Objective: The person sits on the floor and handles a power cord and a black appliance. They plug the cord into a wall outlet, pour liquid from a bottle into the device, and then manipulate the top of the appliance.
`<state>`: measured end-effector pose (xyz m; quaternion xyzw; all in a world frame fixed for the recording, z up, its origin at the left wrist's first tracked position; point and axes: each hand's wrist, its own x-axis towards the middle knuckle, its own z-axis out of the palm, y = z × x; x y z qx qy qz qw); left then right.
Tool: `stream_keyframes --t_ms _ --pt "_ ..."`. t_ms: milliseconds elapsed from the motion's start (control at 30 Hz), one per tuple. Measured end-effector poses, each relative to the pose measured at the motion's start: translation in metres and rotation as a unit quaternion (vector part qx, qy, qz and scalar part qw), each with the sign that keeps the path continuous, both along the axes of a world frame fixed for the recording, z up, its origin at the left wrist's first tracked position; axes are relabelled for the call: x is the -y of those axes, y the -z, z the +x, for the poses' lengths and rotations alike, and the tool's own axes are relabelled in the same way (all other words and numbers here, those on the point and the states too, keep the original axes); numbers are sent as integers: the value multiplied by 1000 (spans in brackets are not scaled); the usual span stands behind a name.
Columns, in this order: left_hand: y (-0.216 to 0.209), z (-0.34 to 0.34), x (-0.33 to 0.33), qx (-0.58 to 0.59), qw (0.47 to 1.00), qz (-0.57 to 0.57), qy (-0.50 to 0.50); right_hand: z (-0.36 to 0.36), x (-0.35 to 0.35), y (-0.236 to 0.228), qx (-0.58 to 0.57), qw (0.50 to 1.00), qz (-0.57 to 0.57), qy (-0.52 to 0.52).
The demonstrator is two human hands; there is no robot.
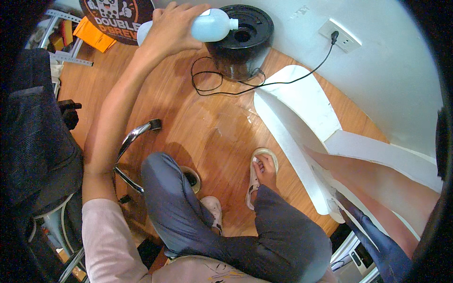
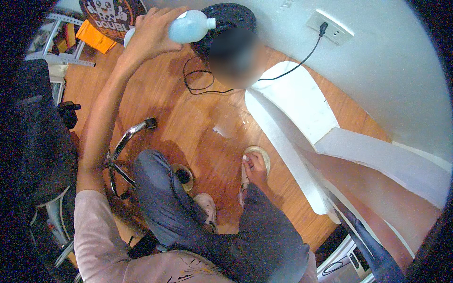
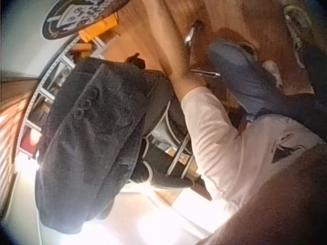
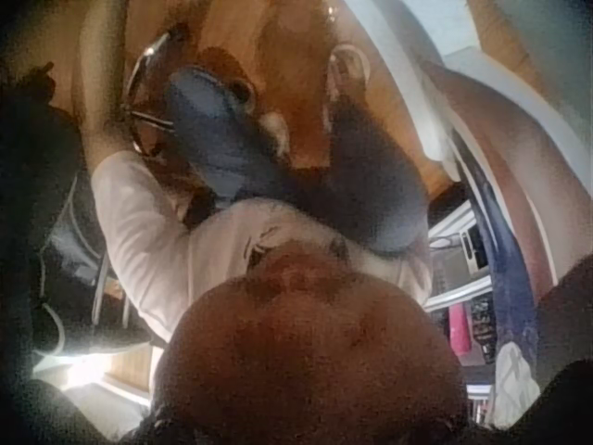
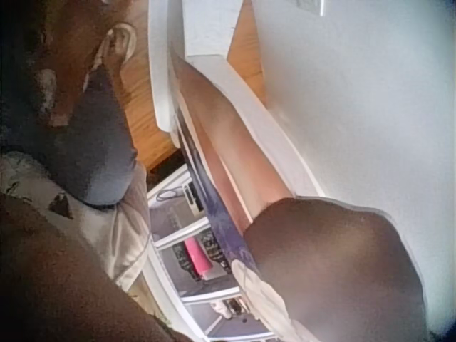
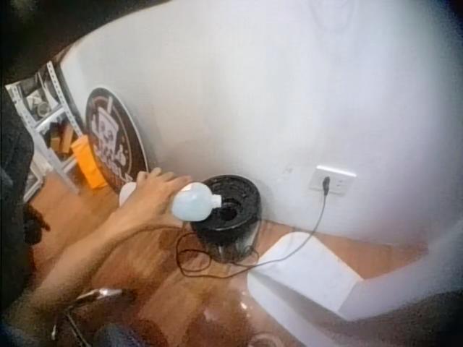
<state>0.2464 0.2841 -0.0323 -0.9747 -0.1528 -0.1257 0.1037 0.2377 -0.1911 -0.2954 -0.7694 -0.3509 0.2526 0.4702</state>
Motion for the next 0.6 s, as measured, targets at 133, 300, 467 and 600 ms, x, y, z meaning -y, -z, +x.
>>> stream_keyframes --t_ms 133,300,467,600 --pt "-41 14 33 -88 992 -81 -39 -2 3 5 -1 1000 2 18" --pt "-37 9 28 -57 995 -75 -19 -1 0 1 -5 1000 -6 8" --pt "-35 17 29 -85 995 -53 -28 -2 1 2 -1 1000 8 14" --pt "-35 23 29 -90 995 -27 -28 -1 -2 -4 -11 1000 12 12"
